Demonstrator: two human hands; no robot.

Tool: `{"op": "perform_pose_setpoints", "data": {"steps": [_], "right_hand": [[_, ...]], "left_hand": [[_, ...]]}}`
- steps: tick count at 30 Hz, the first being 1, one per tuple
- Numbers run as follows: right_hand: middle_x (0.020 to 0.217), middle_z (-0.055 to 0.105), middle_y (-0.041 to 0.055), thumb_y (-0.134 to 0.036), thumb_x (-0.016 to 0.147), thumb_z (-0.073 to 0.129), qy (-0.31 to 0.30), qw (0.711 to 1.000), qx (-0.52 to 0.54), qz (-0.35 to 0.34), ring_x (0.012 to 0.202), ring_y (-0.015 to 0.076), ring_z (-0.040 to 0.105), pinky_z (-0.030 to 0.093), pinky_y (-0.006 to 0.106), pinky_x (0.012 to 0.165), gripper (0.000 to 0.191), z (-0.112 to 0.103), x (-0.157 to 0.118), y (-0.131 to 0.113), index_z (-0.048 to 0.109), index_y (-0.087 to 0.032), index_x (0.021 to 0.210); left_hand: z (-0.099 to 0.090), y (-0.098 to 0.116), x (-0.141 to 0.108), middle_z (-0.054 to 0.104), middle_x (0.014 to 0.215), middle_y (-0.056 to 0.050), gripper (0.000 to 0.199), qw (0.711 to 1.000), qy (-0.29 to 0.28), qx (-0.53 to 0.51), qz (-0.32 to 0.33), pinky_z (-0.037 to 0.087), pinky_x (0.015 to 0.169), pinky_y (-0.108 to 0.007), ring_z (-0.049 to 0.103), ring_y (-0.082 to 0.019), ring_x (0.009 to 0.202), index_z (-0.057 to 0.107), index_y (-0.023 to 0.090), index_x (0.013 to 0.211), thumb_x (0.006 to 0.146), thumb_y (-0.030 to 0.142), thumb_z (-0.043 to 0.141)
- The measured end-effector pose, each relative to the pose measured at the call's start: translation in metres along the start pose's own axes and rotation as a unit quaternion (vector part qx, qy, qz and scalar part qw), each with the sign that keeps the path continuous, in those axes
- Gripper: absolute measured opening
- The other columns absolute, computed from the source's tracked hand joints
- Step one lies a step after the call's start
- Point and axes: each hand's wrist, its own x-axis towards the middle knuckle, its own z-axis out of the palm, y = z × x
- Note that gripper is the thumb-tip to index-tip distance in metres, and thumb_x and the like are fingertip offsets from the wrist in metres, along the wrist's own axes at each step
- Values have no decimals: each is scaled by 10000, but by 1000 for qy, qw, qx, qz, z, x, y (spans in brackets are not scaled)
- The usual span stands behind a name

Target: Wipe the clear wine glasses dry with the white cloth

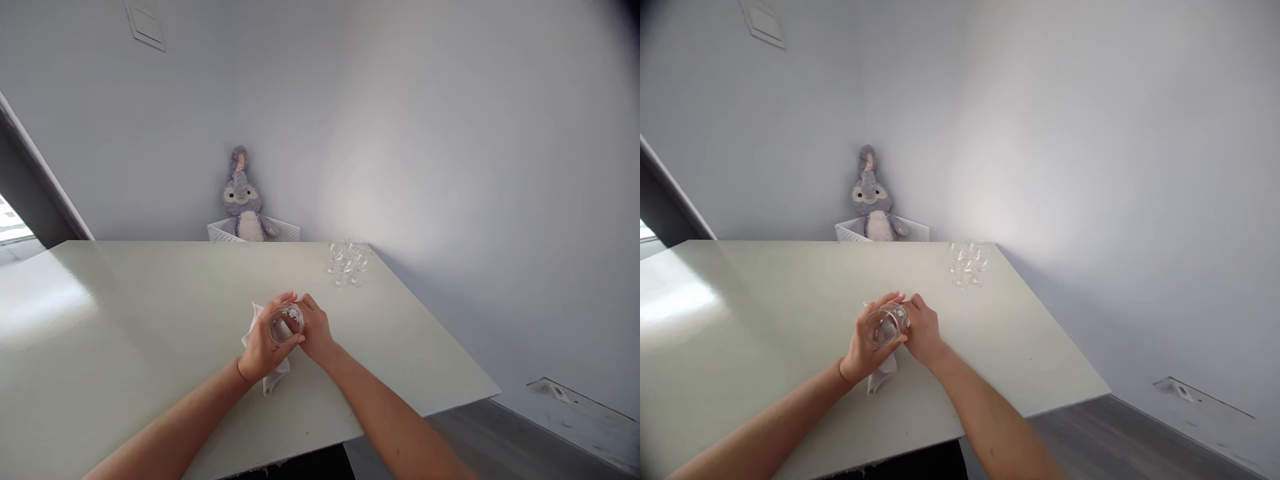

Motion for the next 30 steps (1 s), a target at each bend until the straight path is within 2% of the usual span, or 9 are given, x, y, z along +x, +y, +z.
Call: {"op": "perform_pose_setpoints", "data": {"steps": [3,5,8,11,16,22,27,30], "right_hand": [[773,548,20,-345,808,483,68,995,35,56,687,135,517,411,240,642,190,-9,10,15,604,-201,830],[798,583,29,-362,789,491,137,979,48,141,689,141,529,414,248,662,212,-22,20,31,596,-190,854],[773,613,43,-391,756,485,213,942,36,258,670,159,541,414,261,641,281,-45,30,60,590,-164,886],[763,628,66,-391,739,455,246,918,16,311,668,179,554,410,269,614,344,-61,33,89,583,-136,932],[730,643,64,-332,708,448,243,898,-13,366,680,189,572,398,255,581,310,-67,29,120,605,-156,909],[775,650,64,-340,689,468,211,890,-29,404,669,186,579,407,256,567,316,-63,24,140,606,-170,917],[787,639,61,-350,697,461,201,886,-42,415,668,188,580,408,257,560,317,-62,23,149,598,-175,924],[768,630,54,-334,684,483,193,887,-47,417,684,192,577,404,254,568,278,-61,23,150,600,-183,886]], "left_hand": [[-2,-5,1,354,1348,-135,780,988,-69,131,-47,309,988,-471,322,-279,1248,159,262,1341,720,344,624],[-4,-11,1,356,1355,-104,694,971,-114,188,-96,283,1005,-449,296,-269,1262,230,262,1326,742,373,587],[-6,-21,-1,426,1300,-82,536,951,-142,193,-193,354,941,-395,407,-241,1183,310,259,1284,799,402,487],[-7,-24,-2,477,1251,-64,449,943,-143,163,-253,398,876,-350,491,-209,1088,334,271,1256,839,425,394],[-10,-22,1,496,1239,-42,415,951,-139,112,-253,391,895,-337,474,-187,1110,337,286,1234,844,423,377],[-22,-32,6,512,1213,-55,386,968,-95,59,-224,374,934,-357,483,-181,1098,361,258,1215,854,396,365],[-35,-48,10,527,1178,-72,420,968,-54,41,-243,383,920,-372,495,-193,1078,373,234,1208,828,410,398],[-45,-55,12,539,1166,-75,401,956,-55,-8,-289,371,923,-380,483,-207,1096,422,229,1173,811,401,407]]}}
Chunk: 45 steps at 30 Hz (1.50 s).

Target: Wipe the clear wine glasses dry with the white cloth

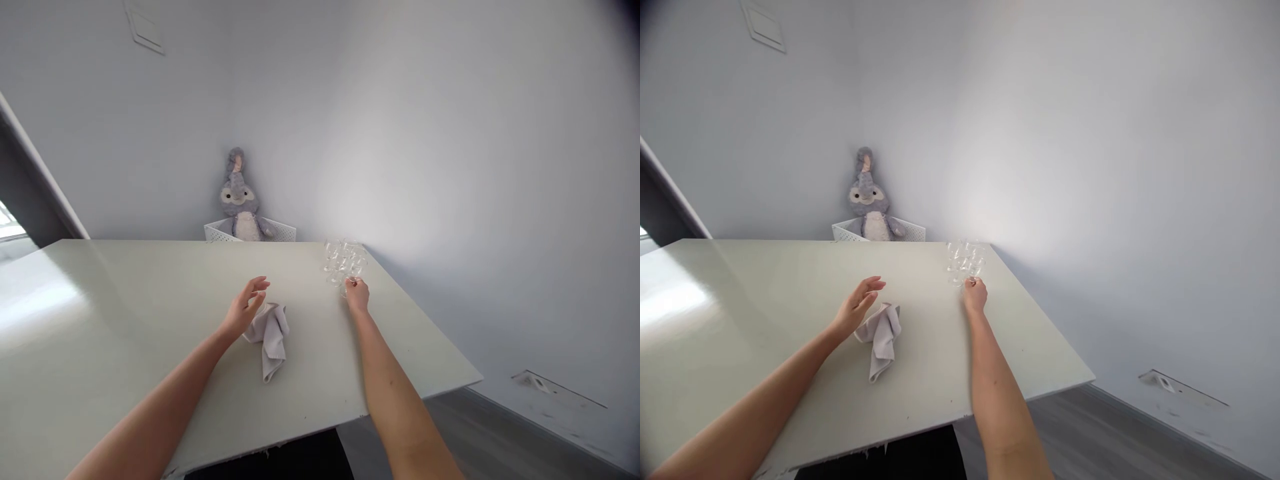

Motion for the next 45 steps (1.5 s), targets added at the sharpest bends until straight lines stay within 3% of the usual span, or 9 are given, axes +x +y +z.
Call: {"op": "perform_pose_setpoints", "data": {"steps": [6,11,16,21,27,30,36,41,45], "right_hand": [[722,582,25,-194,602,523,-5,1000,-3,30,584,165,534,383,248,517,341,-10,-12,0,534,-179,943],[680,545,16,-220,649,480,-22,999,14,26,496,146,480,373,260,466,318,-33,-53,-16,488,-157,960],[683,564,-15,-351,699,529,-147,983,30,-104,608,145,530,411,246,579,172,-31,-147,-44,545,-218,807],[971,573,65,-444,653,596,-270,921,-111,-260,756,205,559,399,296,606,503,-8,-211,-60,463,-213,1080],[938,605,36,-206,720,445,-343,921,58,-178,798,172,563,418,280,689,339,-8,-197,-63,521,-215,1050],[859,631,15,-198,701,467,-406,882,226,-85,775,164,562,423,256,679,261,-19,-188,-63,600,-208,925],[712,627,-8,-238,653,578,-415,838,346,81,648,146,547,425,242,606,153,-43,-179,-64,621,-209,797],[725,628,23,-356,672,646,-466,812,338,92,622,140,556,422,242,571,273,-73,-171,-72,629,-169,872],[695,633,29,-379,586,722,-440,853,272,68,576,153,565,431,265,538,361,-85,-142,-90,625,-149,848]], "left_hand": [[-28,-7,4,572,1136,-87,459,975,-155,-106,-120,354,931,-374,485,-228,1099,484,210,1147,724,385,523],[-29,-14,3,514,1228,-58,568,966,-224,-77,-108,383,892,-332,472,-207,1102,407,264,1251,699,274,542],[-6,-19,-1,560,1151,-36,585,977,-198,61,-48,362,906,-336,457,-219,1085,441,258,1246,670,175,493],[7,-12,-7,589,1016,-27,552,971,-211,110,-25,380,868,-324,491,-211,1001,459,272,1237,689,208,483],[2,-1,-8,535,1078,-62,617,967,-235,-53,-82,424,792,-280,525,-168,921,420,217,1262,655,206,528],[-3,11,-11,489,1184,-61,673,927,-296,-195,-123,433,776,-291,520,-187,962,381,263,1286,639,207,560],[-4,38,-19,589,862,-36,416,863,-380,-308,-129,433,676,-266,539,-167,785,586,156,1019,617,248,643],[0,31,-16,502,647,29,207,898,-254,-323,-159,382,521,-200,475,-90,582,538,159,765,603,233,645],[4,13,-9,475,665,37,196,931,-115,-299,-175,421,579,-208,479,-81,622,486,171,716,585,190,630]]}}
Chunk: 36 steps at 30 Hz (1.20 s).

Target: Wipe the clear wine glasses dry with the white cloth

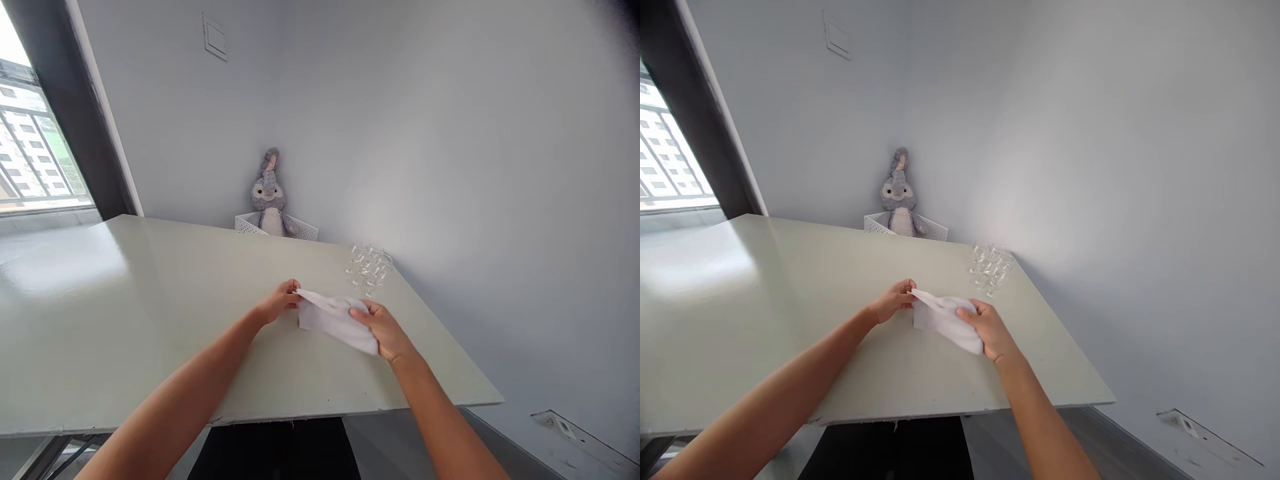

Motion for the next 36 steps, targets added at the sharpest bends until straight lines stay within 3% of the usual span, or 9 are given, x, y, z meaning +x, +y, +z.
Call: {"op": "perform_pose_setpoints", "data": {"steps": [3,7,9,13,15,17,25,30,36], "right_hand": [[634,607,5,-408,583,707,93,988,-84,-90,564,151,544,422,266,531,339,-7,28,-29,614,-150,782],[643,585,-12,-377,663,625,146,915,-306,-219,596,136,508,380,234,534,223,2,58,-54,634,-164,731],[722,610,-5,-351,661,624,91,882,-398,-234,643,142,521,388,238,580,195,13,59,-52,661,-191,766],[810,644,3,-355,597,686,-175,864,-442,-167,693,164,555,412,251,624,293,29,50,-22,684,-256,873],[788,649,7,-382,641,646,-189,883,-405,-141,685,167,558,416,258,618,277,27,51,-2,682,-256,885],[683,628,-1,-398,679,601,-93,919,-353,-148,614,150,531,399,251,579,215,20,61,18,686,-224,773],[479,367,-69,-485,751,465,171,959,-152,-166,420,87,307,261,220,416,341,-17,98,67,590,-168,731],[467,318,-78,-498,691,553,220,963,-31,-151,411,79,255,210,220,389,329,-26,103,69,579,-170,688],[480,311,-71,-446,703,580,197,968,-7,-154,445,82,273,229,214,406,279,-24,105,72,564,-173,646]], "left_hand": [[-7,-7,7,489,754,16,236,998,66,-7,15,461,653,-262,500,-90,664,486,187,815,615,226,606],[-19,-13,11,489,850,-16,295,982,182,-1,43,473,701,-306,514,-96,676,446,207,935,671,292,546],[-25,-14,12,487,878,-24,322,969,240,8,59,471,712,-315,513,-99,681,409,220,985,691,300,514],[-31,-10,11,480,914,-26,339,939,331,35,90,459,722,-315,510,-108,710,361,239,1038,715,268,457],[-27,-4,9,479,929,-24,337,922,367,62,107,451,715,-305,510,-118,745,361,246,1047,719,247,436],[-17,0,7,487,940,-23,315,904,390,117,132,445,705,-294,512,-128,778,385,244,1036,723,231,428],[37,-20,8,402,1288,-79,458,937,145,289,130,398,893,-369,427,-233,1138,421,242,1179,725,214,464],[59,-38,41,221,1422,-123,558,869,85,488,21,203,1022,-462,211,-322,1288,388,173,1262,715,249,469],[72,-56,84,162,1439,-154,714,791,-17,606,81,24,1050,-472,40,-323,1323,331,124,1319,762,570,344]]}}
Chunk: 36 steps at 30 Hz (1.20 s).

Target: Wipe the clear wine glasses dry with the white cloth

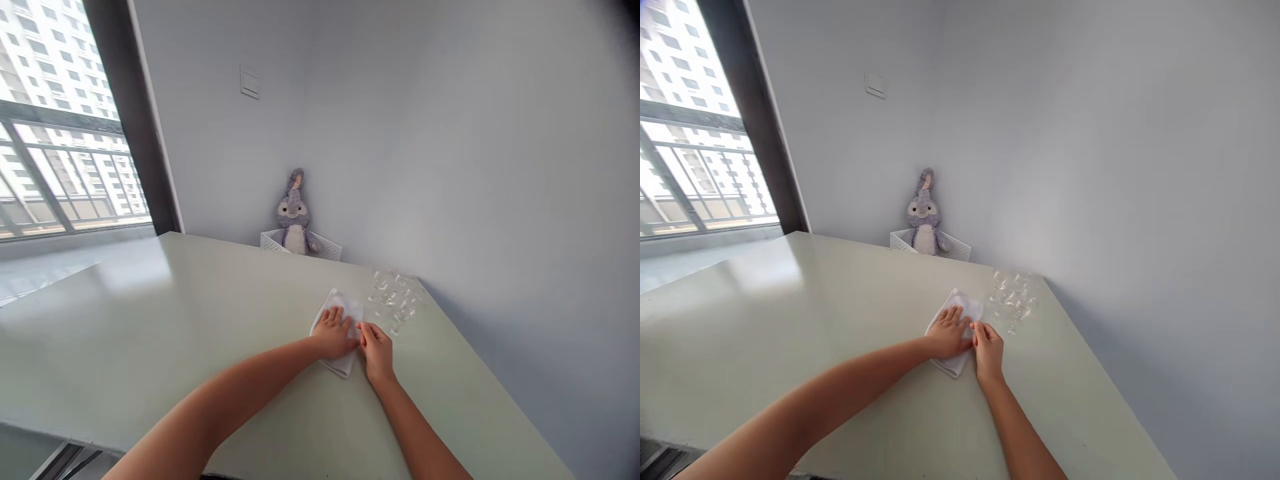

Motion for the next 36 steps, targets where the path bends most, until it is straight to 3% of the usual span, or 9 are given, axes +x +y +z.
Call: {"op": "perform_pose_setpoints", "data": {"steps": [2,5,11,16,22,26,29,33,36], "right_hand": [[487,305,-70,-454,702,581,-5,1000,-5,12,447,82,265,221,213,399,281,-1,-2,0,571,-176,661],[503,327,-62,-472,698,580,-12,999,-29,28,451,86,266,218,217,392,290,-4,-5,-1,582,-182,690],[521,345,-44,-485,702,583,-35,996,-69,38,486,108,318,281,235,425,292,-8,-7,-1,589,-196,662],[522,353,-44,-507,688,590,-38,995,-77,52,477,107,308,282,235,415,319,-7,-6,-2,613,-191,725],[518,355,-52,-511,692,586,-45,995,-84,37,479,87,305,286,217,425,358,-6,-10,-2,608,-157,739],[498,358,-58,-508,682,591,-36,995,-85,24,461,81,302,280,212,414,369,-5,-7,2,612,-144,742],[487,361,-61,-502,673,596,-18,997,-68,6,449,76,297,259,204,399,360,1,-5,4,610,-145,714],[470,362,-65,-494,691,571,-7,997,-63,-38,436,75,290,248,206,398,348,13,-7,2,607,-148,696],[472,360,-65,-482,712,549,-13,994,-82,-65,435,75,286,247,210,405,339,17,-12,-3,600,-147,688]], "left_hand": [[0,-8,14,137,1444,-159,767,1000,-13,25,11,32,1047,-469,38,-321,1323,292,114,1340,766,621,273],[-13,-31,33,142,1443,-160,808,999,-10,32,-35,38,1044,-461,47,-315,1323,282,109,1344,744,651,291],[-68,-114,27,185,1422,-198,756,981,57,38,-183,49,1025,-473,88,-330,1315,320,86,1315,747,582,374],[-129,-197,-34,198,1406,-231,692,939,121,71,-313,71,1002,-507,95,-361,1306,359,70,1280,765,531,377],[-196,-268,-163,170,1384,-301,717,854,174,100,-480,88,982,-550,105,-422,1284,363,1,1264,759,510,396],[-222,-288,-244,173,1360,-344,739,795,190,117,-564,166,924,-615,150,-463,1255,314,-55,1272,779,493,374],[-226,-290,-272,333,1282,-345,725,768,188,133,-597,252,875,-622,313,-450,1187,257,-71,1294,812,468,321],[-213,-275,-262,319,1293,-344,684,772,167,156,-593,269,848,-639,326,-468,1171,308,-51,1280,818,454,315],[-193,-249,-236,192,1365,-325,667,818,138,171,-531,206,908,-621,187,-464,1246,337,-11,1286,820,467,313]]}}
